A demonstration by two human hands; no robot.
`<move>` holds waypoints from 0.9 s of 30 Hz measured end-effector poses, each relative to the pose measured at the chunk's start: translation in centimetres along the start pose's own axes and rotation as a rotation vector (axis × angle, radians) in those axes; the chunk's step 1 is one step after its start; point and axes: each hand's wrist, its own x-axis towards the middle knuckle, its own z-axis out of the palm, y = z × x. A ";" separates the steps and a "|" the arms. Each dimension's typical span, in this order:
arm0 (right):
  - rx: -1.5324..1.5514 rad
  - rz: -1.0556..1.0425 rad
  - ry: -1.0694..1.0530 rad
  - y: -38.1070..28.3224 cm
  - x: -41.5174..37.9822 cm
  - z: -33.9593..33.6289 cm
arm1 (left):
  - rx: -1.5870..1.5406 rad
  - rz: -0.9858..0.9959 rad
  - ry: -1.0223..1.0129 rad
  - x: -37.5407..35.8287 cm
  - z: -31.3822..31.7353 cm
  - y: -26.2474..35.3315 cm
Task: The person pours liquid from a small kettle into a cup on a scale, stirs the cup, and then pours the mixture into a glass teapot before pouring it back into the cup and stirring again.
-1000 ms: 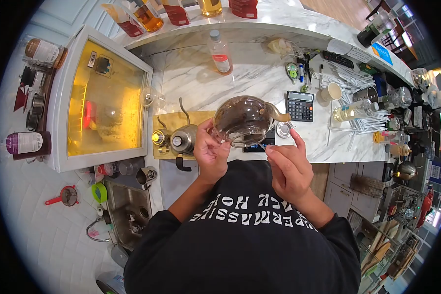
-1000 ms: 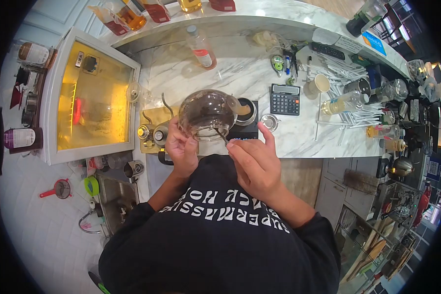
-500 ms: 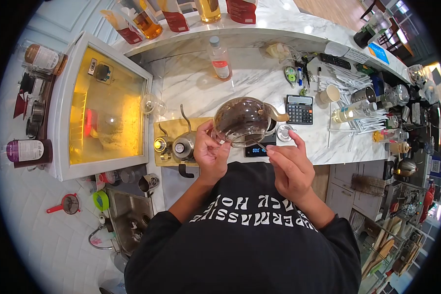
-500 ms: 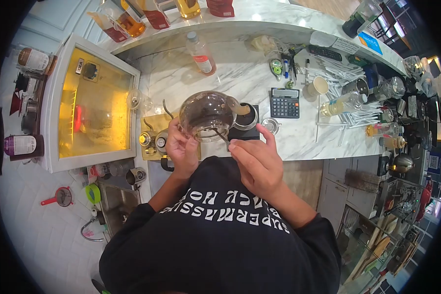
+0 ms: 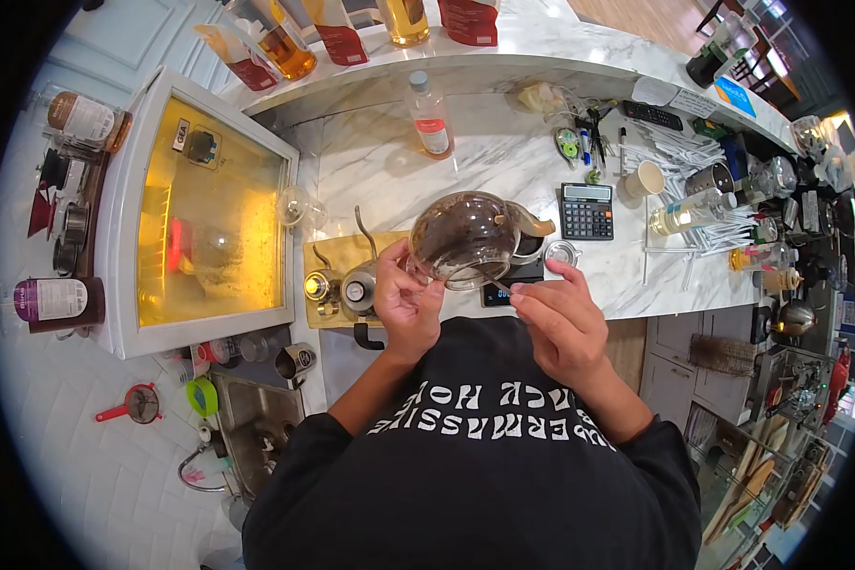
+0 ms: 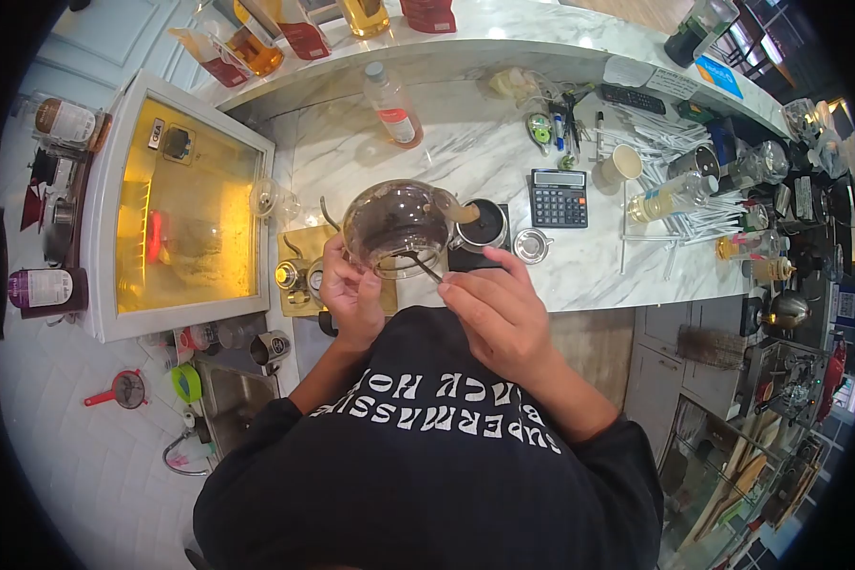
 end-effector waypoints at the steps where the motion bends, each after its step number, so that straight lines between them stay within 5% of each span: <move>1: -0.011 0.004 0.002 0.0 -0.2 -0.1 | 0.000 -0.002 -0.001 0.0 -0.2 -0.2; 22: 0.007 0.132 0.047 -0.8 -1.2 1.0 | -0.014 0.041 0.024 0.5 0.4 -0.5; 25: 0.139 0.306 0.039 -0.8 -1.6 1.4 | 0.034 0.047 -0.001 0.4 0.4 -0.6; 27: 0.690 0.886 0.249 -1.4 -1.4 2.2 | 0.016 0.056 -0.002 0.2 0.6 -1.0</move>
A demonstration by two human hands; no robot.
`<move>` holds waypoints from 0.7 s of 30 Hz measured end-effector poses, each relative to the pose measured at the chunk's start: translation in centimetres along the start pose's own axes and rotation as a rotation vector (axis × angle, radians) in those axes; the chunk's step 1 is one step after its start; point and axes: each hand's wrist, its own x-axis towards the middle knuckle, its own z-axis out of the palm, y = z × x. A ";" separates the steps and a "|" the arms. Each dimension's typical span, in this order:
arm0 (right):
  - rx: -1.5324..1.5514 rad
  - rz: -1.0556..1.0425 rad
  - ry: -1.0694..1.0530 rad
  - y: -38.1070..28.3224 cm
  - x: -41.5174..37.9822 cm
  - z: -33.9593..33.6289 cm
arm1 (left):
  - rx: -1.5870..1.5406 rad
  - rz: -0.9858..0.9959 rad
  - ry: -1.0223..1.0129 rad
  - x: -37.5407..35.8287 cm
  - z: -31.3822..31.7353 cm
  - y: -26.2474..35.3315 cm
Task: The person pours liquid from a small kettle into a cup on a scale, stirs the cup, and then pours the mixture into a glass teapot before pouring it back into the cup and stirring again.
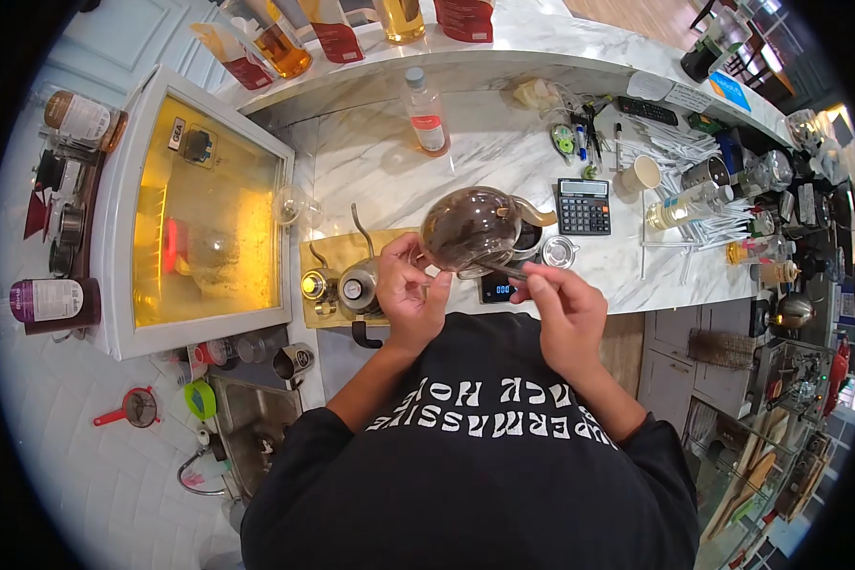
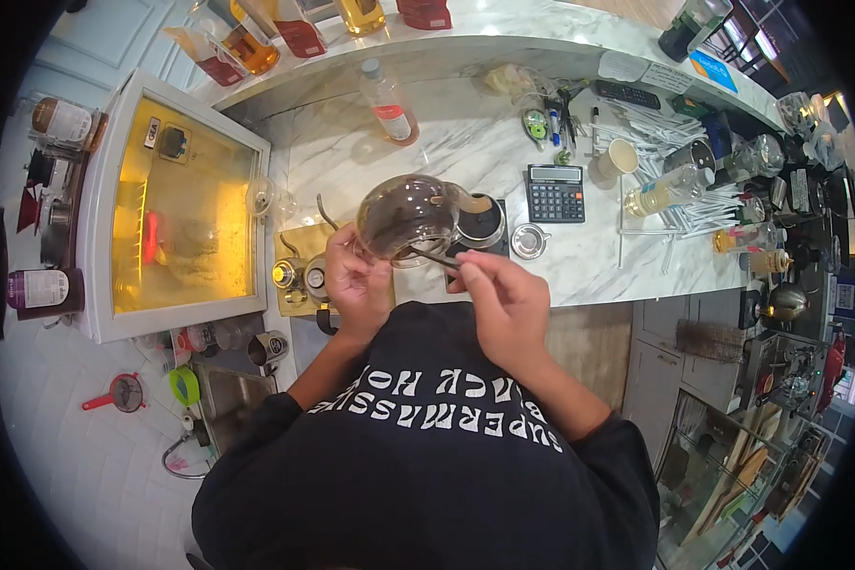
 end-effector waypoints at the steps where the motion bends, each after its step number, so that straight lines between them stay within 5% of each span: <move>1: 0.080 0.070 0.015 0.0 0.4 0.0 | 0.002 0.002 0.004 0.0 0.1 -0.1; 6: 0.239 0.233 0.039 1.5 2.0 -0.9 | 0.113 0.006 -0.010 -0.3 0.5 -0.1; 21: 0.093 0.097 0.135 2.5 3.2 -4.8 | 0.135 -0.227 0.142 -0.2 1.6 -1.5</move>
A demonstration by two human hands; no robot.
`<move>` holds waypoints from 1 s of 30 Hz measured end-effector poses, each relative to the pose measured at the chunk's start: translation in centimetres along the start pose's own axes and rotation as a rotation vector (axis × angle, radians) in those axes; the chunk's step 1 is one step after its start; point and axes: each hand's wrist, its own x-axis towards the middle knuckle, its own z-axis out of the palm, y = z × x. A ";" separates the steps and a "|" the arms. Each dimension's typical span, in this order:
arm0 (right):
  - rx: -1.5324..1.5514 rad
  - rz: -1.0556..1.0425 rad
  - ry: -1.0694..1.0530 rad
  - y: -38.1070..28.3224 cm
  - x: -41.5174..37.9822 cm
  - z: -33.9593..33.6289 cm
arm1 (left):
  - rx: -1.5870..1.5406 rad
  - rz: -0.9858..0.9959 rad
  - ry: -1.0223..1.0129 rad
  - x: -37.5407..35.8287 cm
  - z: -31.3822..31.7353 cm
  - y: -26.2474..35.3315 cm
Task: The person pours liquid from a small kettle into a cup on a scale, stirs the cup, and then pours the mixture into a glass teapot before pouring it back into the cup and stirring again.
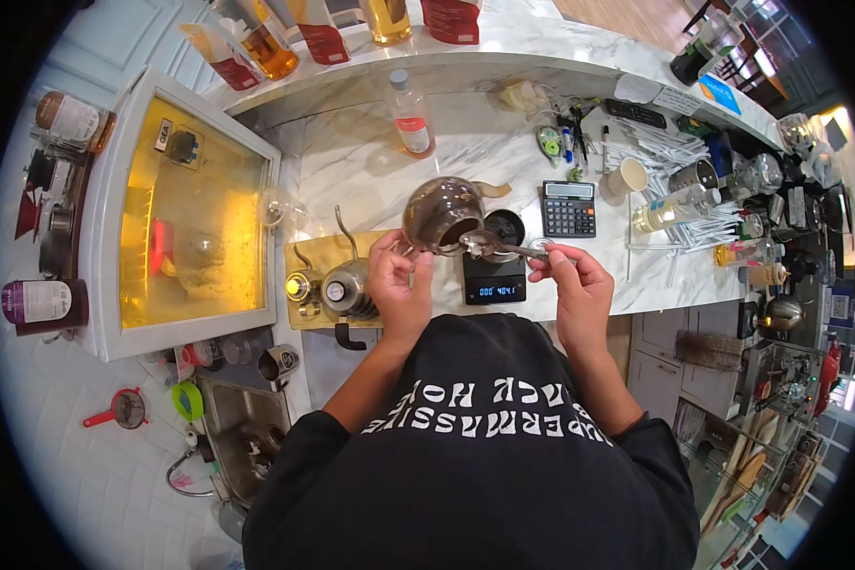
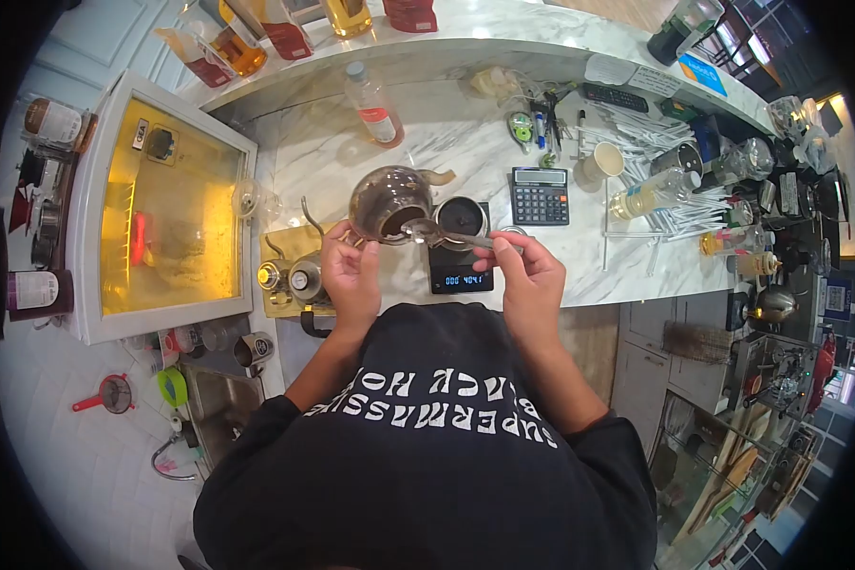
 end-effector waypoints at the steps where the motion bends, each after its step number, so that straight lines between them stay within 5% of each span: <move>1: -0.005 -0.012 0.016 0.1 0.2 -0.6 | -0.005 -0.003 0.002 0.0 -0.1 -0.3; 17: -0.362 -0.220 0.189 5.3 3.7 -4.2 | 0.080 0.004 0.011 0.1 -0.7 -0.1; 19: -0.883 -0.773 0.059 6.0 4.0 -4.3 | 0.047 0.021 0.019 0.1 -0.6 -0.5; 24: -0.955 -0.986 -0.085 5.4 3.4 -3.9 | 0.081 0.005 0.015 0.5 -0.8 -0.7; 30: -0.912 -0.987 -0.059 3.5 2.8 -3.3 | 0.103 -0.016 0.032 0.9 -0.9 -1.2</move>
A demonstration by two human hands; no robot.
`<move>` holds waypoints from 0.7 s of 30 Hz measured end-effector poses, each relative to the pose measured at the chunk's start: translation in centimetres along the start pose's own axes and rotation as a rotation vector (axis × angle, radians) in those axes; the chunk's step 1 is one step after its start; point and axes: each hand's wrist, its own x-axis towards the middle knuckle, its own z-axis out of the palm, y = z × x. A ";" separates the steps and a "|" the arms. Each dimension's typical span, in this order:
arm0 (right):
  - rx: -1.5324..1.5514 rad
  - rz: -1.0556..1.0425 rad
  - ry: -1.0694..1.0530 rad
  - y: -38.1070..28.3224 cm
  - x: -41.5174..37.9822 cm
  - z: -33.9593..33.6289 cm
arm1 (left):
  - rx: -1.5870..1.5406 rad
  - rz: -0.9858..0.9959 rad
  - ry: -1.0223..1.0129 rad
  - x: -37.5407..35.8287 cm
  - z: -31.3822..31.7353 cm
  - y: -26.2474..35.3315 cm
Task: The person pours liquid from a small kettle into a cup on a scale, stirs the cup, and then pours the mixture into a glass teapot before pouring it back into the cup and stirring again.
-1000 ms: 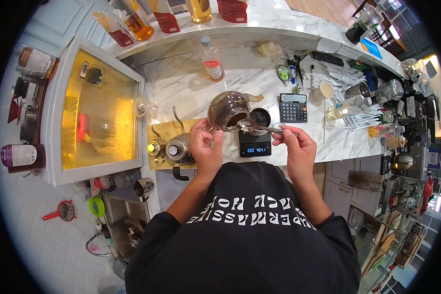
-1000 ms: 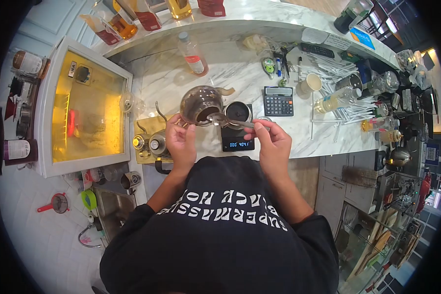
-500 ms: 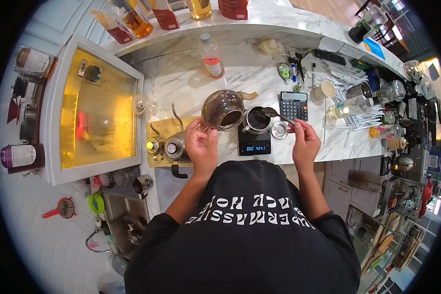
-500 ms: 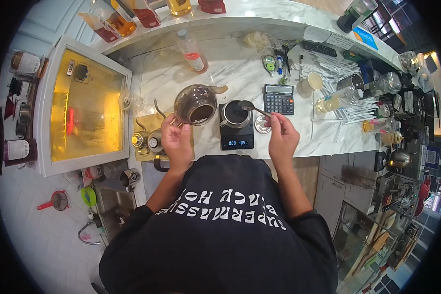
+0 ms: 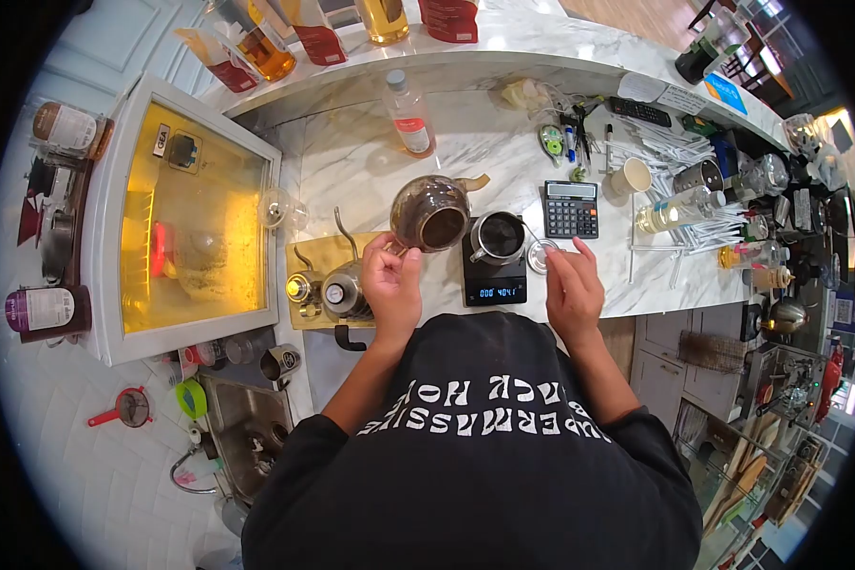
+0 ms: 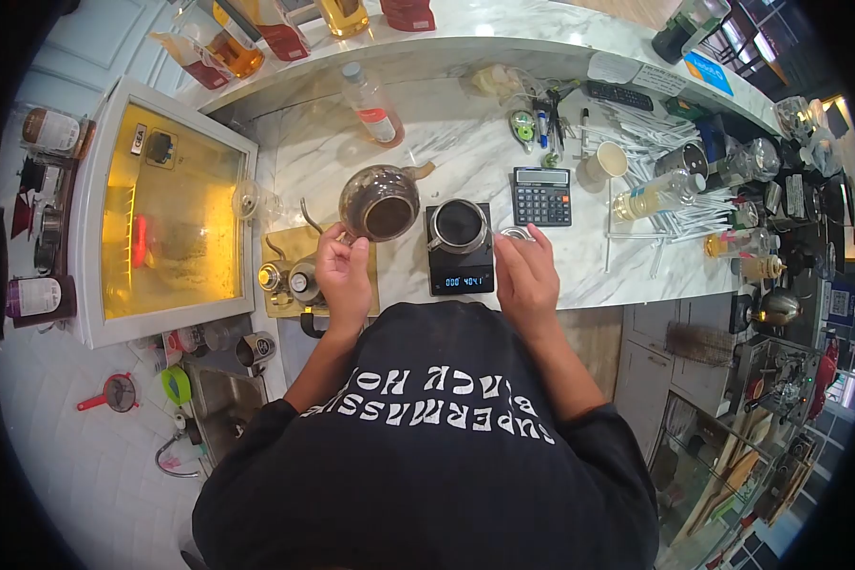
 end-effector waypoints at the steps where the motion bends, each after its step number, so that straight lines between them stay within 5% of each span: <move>1: 0.005 0.000 -0.002 -0.5 0.5 -0.3 | 0.053 -0.017 -0.005 -0.1 -0.2 -0.1; 5: 0.155 0.046 0.159 -3.4 3.1 -1.2 | 0.045 -0.052 0.010 -0.2 0.0 0.0; 21: 0.191 0.091 -0.150 -5.4 5.3 1.6 | -0.164 -0.236 -0.044 0.0 0.4 -1.0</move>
